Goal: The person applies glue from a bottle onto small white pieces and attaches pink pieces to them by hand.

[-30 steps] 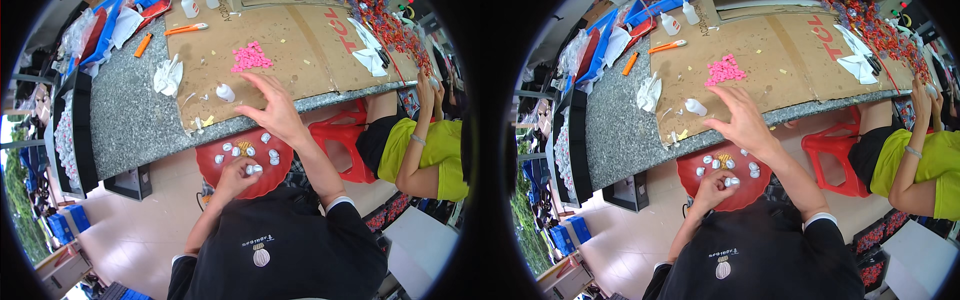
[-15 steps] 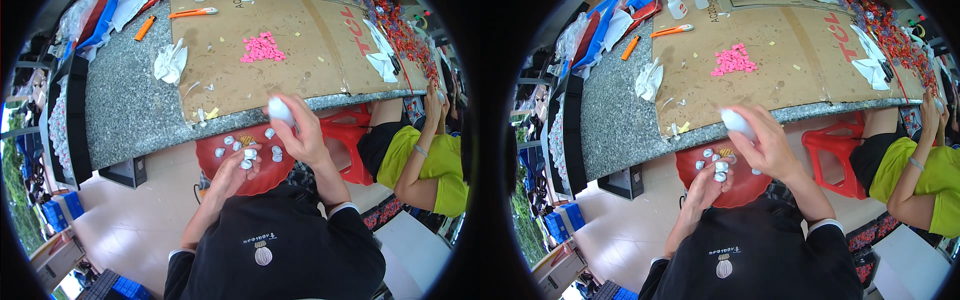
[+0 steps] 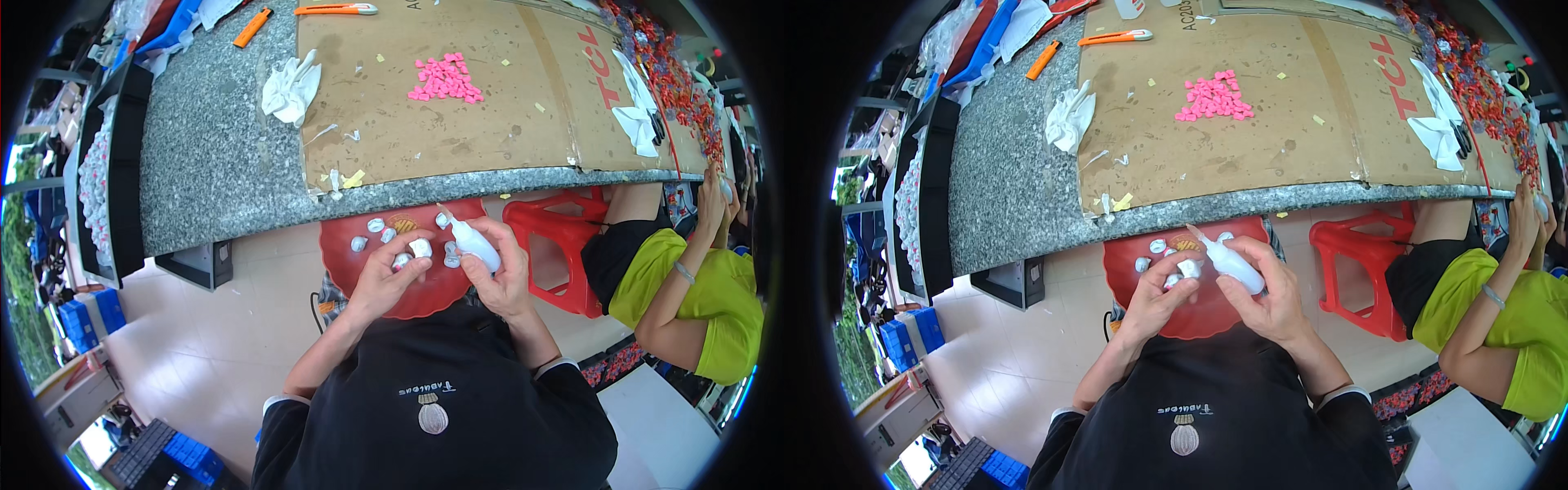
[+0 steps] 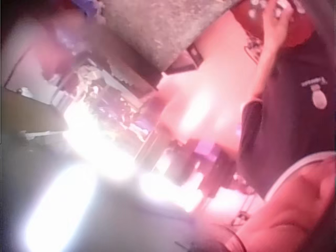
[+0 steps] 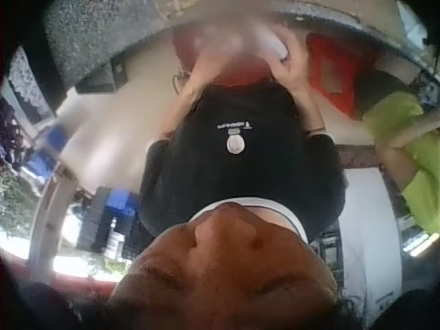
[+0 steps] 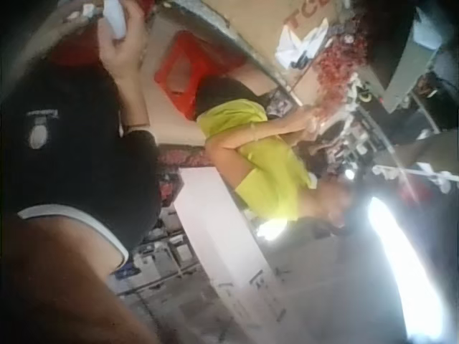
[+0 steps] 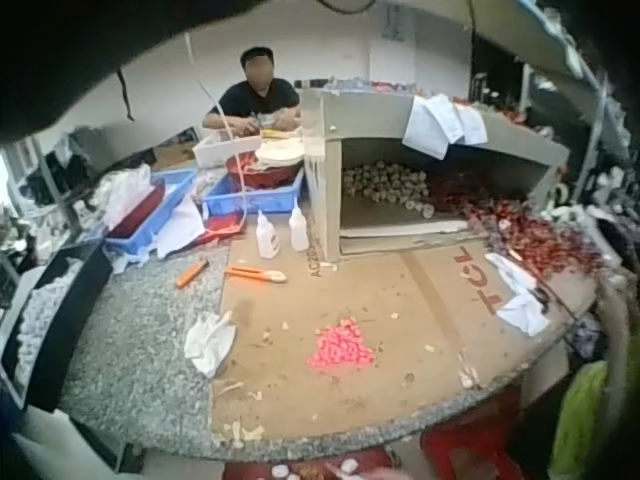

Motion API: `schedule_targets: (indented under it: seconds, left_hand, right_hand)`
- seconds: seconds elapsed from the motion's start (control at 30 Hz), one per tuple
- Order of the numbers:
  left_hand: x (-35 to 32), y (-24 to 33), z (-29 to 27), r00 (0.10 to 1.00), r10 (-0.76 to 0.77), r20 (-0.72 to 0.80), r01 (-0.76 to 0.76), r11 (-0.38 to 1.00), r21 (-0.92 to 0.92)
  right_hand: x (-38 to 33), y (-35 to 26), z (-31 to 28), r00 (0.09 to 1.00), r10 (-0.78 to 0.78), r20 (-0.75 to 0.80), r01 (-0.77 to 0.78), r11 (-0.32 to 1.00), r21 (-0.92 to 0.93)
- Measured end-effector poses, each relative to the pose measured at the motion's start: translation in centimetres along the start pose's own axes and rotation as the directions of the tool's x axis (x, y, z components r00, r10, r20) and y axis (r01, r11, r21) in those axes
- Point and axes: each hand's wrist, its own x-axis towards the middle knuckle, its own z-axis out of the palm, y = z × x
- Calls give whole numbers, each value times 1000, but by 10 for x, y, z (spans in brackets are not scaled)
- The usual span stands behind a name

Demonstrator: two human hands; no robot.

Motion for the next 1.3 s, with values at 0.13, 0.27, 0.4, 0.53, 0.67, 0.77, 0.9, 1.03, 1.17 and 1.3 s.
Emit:
schedule_targets:
  seconds: [0.13,0.27,0.4,0.53,0.67,0.77,0.9,1.03,1.17,1.3]
  left_hand:
    - [6,-9,-1,989,100,-112,-31,864,503]
    - [6,-18,0,980,50,-194,115,655,747]
    - [2,-17,0,985,151,-82,-11,533,846]
    - [-4,-11,5,967,164,-193,25,697,717]
    - [-11,4,5,982,65,-180,-3,945,327]
    - [-15,14,9,975,137,-175,-104,977,185]
    - [-17,15,6,966,184,-182,-157,976,153]
    - [-17,21,9,939,246,-239,-239,969,59]
    - [-16,25,10,938,241,-248,-244,970,20]
    - [-16,25,9,937,260,-232,-251,966,65]
  right_hand:
    - [4,2,-7,1000,-26,-17,25,999,-48]
    - [3,2,-10,999,3,-42,-3,1000,-20]
    - [4,2,-11,989,-143,-42,137,983,-119]
    - [4,0,-16,985,-172,4,171,978,-117]
    - [5,-9,-21,966,-251,64,259,951,-169]
    - [5,-10,-20,953,-290,87,301,939,-164]
    - [5,-11,-18,948,-307,79,316,934,-165]
    - [8,-12,-14,937,-339,86,349,923,-165]
    - [7,-11,-13,936,-343,84,352,920,-173]
    - [10,-13,-12,929,-359,89,370,913,-173]
